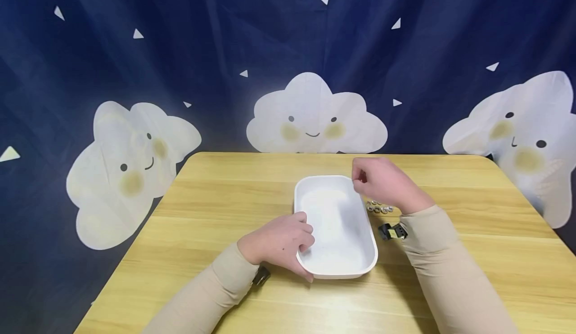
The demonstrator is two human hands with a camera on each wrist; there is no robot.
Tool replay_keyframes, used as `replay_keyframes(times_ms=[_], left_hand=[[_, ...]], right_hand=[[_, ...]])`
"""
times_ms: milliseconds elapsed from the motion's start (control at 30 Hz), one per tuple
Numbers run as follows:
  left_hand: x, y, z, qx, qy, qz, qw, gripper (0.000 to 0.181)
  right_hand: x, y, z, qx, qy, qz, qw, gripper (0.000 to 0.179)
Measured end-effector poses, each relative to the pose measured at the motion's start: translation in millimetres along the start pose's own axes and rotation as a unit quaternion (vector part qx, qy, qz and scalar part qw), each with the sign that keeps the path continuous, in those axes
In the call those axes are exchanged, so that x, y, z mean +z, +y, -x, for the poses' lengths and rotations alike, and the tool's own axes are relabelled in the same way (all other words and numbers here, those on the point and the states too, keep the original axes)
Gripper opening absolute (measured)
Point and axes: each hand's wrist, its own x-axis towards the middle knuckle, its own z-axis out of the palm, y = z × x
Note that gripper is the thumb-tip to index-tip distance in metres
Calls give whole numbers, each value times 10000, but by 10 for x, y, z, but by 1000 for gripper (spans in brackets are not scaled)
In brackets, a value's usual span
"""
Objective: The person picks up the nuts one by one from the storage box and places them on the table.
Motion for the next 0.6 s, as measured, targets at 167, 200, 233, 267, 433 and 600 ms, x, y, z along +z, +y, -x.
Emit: replay_keyframes(times_ms=[167,200,233,267,433,600], left_hand=[[-10,9,16,-7,-8,-45,10000,66],[-9,10,19,-6,-6,-47,10000,66],[-8,11,22,-4,-7,-49,10000,66],[-5,11,23,-2,-12,-46,10000,66],[4,11,18,19,-21,-44,10000,66],[4,11,2,-6,-27,-3,10000,66]], right_hand=[[4,181,111,312,72,2,9995,14],[9,217,134,370,95,1,9993,13],[13,251,158,424,111,-6,9990,12],[17,284,181,467,132,-15,9988,11],[46,450,281,664,179,15,9976,10],[109,618,346,931,-92,-11,9956,8]])
